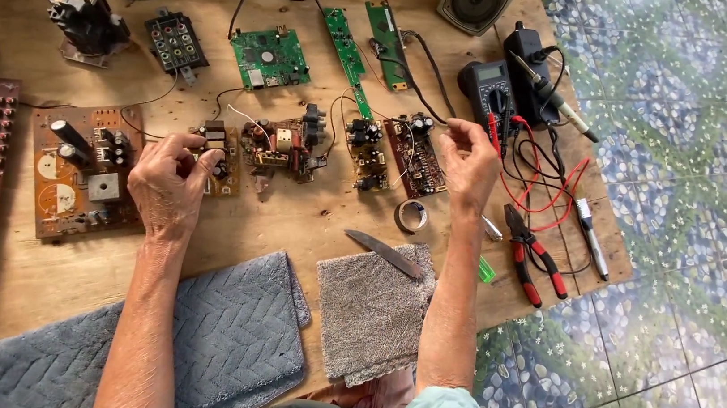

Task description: The person works on a wooden table cluttered with electronic components, using their hands to manipulate wires and circuit boards. They connect and adjust various parts, including a small transformer and several green PCBs, while tools like pliers and a multimeter remain on the table.

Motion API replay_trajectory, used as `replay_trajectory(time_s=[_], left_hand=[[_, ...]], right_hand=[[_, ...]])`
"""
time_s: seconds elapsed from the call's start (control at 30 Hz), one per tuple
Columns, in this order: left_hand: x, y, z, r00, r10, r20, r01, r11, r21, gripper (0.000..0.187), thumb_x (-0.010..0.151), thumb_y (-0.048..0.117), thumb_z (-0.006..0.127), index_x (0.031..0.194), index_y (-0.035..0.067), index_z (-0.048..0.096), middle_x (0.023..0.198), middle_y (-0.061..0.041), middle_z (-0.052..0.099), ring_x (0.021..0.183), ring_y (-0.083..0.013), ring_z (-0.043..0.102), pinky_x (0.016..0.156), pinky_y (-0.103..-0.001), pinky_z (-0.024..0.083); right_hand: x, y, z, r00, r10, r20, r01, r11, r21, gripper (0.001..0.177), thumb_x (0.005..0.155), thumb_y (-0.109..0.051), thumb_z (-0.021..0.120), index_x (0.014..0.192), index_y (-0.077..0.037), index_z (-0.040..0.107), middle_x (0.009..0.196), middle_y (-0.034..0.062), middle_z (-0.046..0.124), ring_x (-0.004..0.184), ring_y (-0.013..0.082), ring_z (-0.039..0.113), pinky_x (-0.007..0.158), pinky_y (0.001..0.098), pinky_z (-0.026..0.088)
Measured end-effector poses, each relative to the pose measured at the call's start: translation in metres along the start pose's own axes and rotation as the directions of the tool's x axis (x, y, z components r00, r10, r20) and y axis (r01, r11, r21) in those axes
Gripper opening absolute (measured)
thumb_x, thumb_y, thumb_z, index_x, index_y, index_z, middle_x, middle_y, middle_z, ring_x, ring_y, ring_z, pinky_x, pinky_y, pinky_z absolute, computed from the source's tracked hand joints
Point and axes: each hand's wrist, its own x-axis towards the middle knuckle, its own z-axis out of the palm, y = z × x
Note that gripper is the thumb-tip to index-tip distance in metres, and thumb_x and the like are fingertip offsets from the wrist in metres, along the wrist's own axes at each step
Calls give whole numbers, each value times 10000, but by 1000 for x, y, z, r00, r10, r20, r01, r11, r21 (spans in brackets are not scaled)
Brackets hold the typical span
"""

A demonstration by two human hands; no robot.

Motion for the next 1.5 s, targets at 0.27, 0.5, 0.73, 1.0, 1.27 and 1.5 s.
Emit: replay_trajectory(time_s=[0.27, 0.5, 0.73, 1.0, 1.27, 1.5], left_hand=[[1, 3, -3, 1000, 3, 24, -3, 1000, -3, 173, 806, 210, 730, 862, 87, 622, 538, -39, 478, 579, -195, 492, 624, -291, 440], [1, 7, -4, 1000, -16, 23, 16, 1000, -3, 181, 808, 220, 728, 863, 87, 618, 545, -43, 477, 591, -203, 492, 633, -294, 436], [2, 9, -4, 1000, -17, 21, 17, 1000, -10, 182, 807, 225, 725, 867, 93, 615, 554, -45, 471, 595, -206, 486, 638, -294, 436], [1, 7, -2, 1000, -23, 20, 24, 1000, -8, 182, 802, 225, 731, 868, 99, 617, 544, -37, 463, 586, -200, 481, 641, -290, 436], [2, 10, -4, 1000, -15, 25, 16, 1000, -10, 182, 811, 213, 730, 870, 85, 614, 549, -41, 464, 589, -201, 483, 636, -295, 436], [2, 15, -9, 999, -5, 42, 5, 1000, -6, 169, 815, 172, 725, 896, 59, 627, 572, -67, 497, 624, -220, 515, 639, -301, 440]], right_hand=[[15, 16, 19, 978, -167, 127, 179, 980, -83, 247, 742, -59, 625, 971, -150, 610, 866, 91, 559, 728, 233, 595, 594, 289, 505], [17, 25, 24, 970, -195, 146, 208, 975, -80, 160, 743, -108, 652, 888, -174, 637, 760, 62, 562, 661, 201, 601, 541, 256, 499], [15, 15, 23, 964, -204, 173, 221, 972, -86, 132, 760, -148, 633, 883, -195, 633, 781, 53, 564, 704, 194, 593, 558, 251, 496], [15, 24, 27, 965, -219, 144, 239, 960, -143, 192, 721, -112, 663, 905, -133, 613, 803, 76, 552, 724, 222, 569, 586, 272, 498], [13, 25, 31, 968, -226, 114, 243, 954, -178, 187, 768, -76, 611, 951, -100, 586, 857, 94, 538, 799, 223, 540, 661, 291, 488], [3, 4, 29, 943, -305, 131, 317, 945, -82, 136, 764, -107, 614, 894, -148, 610, 811, 47, 559, 788, 206, 535, 701, 305, 455]])
